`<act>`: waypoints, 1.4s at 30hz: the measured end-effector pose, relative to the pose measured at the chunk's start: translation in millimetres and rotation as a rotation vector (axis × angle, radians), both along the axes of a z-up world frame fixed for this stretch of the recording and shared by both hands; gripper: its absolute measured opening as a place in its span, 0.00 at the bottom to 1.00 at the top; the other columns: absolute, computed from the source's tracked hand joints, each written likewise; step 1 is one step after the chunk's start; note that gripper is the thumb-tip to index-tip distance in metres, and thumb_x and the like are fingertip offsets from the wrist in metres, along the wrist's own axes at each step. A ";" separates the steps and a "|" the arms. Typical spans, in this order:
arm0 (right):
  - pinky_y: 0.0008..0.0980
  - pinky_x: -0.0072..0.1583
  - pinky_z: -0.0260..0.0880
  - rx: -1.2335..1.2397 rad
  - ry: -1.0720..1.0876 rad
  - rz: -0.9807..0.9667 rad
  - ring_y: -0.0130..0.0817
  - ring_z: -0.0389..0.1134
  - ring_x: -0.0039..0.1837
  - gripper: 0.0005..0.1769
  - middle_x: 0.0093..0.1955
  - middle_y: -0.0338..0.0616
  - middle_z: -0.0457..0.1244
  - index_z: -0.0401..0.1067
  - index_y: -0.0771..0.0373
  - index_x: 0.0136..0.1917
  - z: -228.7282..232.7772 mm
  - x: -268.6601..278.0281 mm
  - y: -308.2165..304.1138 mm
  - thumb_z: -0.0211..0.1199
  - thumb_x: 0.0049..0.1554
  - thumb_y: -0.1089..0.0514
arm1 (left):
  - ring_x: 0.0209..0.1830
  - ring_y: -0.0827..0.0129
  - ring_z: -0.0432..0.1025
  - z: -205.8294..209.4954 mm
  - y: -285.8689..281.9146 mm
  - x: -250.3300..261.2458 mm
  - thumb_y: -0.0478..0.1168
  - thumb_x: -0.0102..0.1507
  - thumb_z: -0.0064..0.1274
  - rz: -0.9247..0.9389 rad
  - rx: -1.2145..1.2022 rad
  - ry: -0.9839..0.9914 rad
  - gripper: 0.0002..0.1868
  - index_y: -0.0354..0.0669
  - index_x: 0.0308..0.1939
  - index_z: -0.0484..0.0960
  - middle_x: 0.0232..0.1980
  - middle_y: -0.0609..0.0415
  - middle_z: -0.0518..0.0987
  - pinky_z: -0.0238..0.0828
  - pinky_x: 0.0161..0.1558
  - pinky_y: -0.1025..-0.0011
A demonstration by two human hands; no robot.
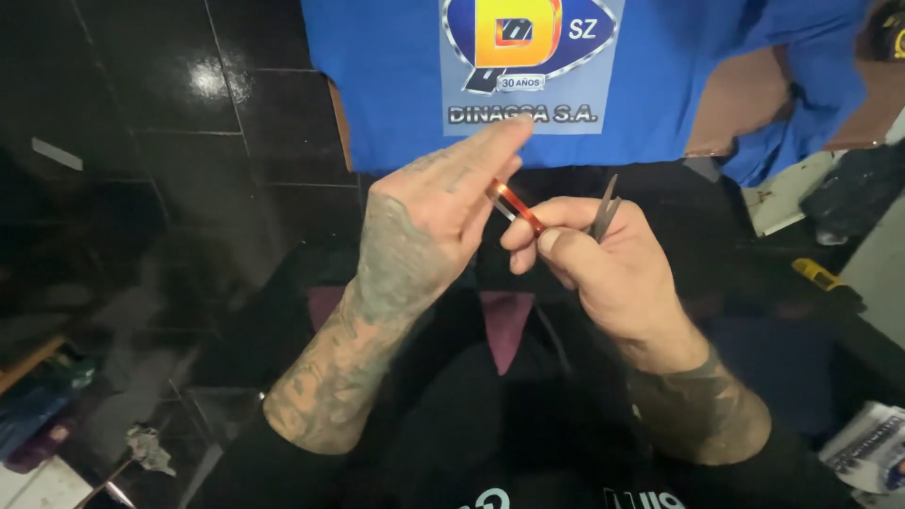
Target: The recorder measures the correct position on blue long-sleeve shirts and uses double-sided tape to apply printed logos.
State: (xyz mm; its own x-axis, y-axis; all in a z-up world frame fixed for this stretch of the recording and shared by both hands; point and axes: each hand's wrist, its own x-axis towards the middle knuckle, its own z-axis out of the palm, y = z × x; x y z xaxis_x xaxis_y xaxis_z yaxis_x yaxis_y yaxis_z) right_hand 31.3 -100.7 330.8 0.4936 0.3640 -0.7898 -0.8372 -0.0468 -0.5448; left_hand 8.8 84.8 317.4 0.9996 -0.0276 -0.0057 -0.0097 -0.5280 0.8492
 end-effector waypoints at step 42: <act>0.17 0.34 0.55 0.024 -0.023 -0.077 0.23 0.61 0.34 0.13 0.39 0.50 0.69 0.77 0.73 0.47 -18.1 -11.3 -67.7 0.52 0.56 0.69 | 0.57 0.60 0.79 -0.6 -57.0 -2.6 0.31 0.64 0.59 -0.144 0.204 -0.130 0.16 0.39 0.57 0.83 0.59 0.47 0.80 0.79 0.58 0.68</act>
